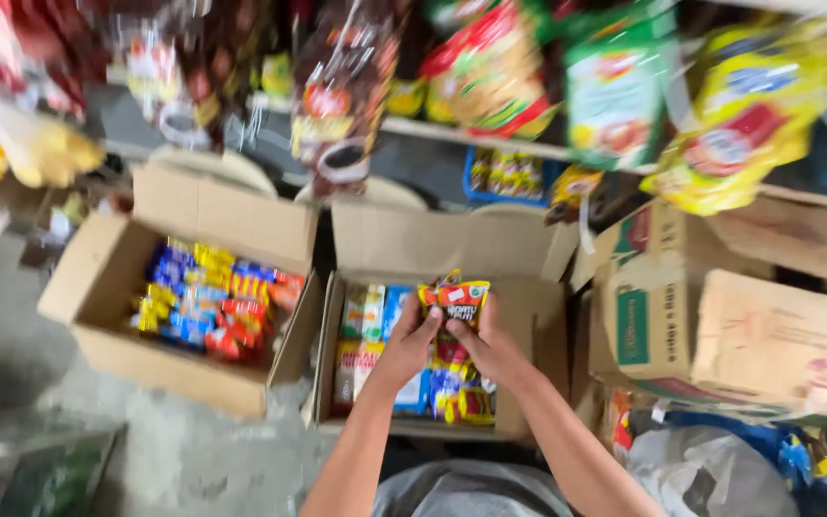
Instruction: Taking small product packets from cardboard boxes and organizing them on grocery store shelves.
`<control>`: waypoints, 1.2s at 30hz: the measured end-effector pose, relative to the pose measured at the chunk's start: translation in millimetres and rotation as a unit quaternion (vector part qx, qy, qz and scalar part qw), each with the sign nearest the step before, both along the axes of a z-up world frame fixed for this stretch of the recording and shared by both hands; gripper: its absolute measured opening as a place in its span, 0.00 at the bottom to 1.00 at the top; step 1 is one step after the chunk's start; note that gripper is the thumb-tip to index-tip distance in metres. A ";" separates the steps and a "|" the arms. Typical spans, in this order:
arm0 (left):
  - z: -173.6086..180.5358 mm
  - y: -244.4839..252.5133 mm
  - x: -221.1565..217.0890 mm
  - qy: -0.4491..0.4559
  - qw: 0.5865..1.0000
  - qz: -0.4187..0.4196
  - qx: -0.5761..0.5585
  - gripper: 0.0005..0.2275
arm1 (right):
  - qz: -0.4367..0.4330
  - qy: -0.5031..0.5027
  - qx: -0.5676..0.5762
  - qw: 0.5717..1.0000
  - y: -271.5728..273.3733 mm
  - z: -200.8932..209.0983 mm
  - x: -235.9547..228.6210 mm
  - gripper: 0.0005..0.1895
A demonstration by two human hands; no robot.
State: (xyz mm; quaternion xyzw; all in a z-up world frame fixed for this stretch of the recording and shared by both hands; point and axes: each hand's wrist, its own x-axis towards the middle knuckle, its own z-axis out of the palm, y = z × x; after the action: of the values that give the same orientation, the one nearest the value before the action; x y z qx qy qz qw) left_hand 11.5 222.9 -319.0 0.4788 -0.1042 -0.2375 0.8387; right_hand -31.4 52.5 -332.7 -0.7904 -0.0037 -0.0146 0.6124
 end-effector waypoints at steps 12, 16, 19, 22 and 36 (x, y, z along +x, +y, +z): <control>214.0 -90.2 -17.0 -0.218 0.976 0.003 -0.025 0.16 | -0.069 -0.218 -0.122 0.966 -75.0 244.6 -24.6 0.21; 272.3 -140.4 -26.1 -0.289 0.957 0.001 0.012 0.18 | -0.147 -0.277 -0.171 0.934 -104.7 312.8 -45.2 0.22; 311.5 -186.9 -25.9 -0.365 0.929 0.062 -0.032 0.16 | -0.266 -0.315 -0.266 0.872 -124.4 344.8 -55.6 0.25; 344.1 -233.9 -26.2 -0.498 0.853 0.156 -0.018 0.07 | -0.384 -0.337 -0.306 0.803 -143.2 364.3 -63.8 0.23; 353.2 -331.3 27.2 -0.287 0.942 0.087 -0.152 0.09 | -0.432 -0.292 0.035 0.853 -338.8 377.3 23.0 0.17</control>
State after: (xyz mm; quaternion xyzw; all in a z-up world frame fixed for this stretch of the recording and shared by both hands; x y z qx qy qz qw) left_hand 38.7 -108.4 34.2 0.4005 -0.3335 0.0027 0.8534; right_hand -8.4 -286.3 44.6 -0.6498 0.1602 -0.5076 0.5426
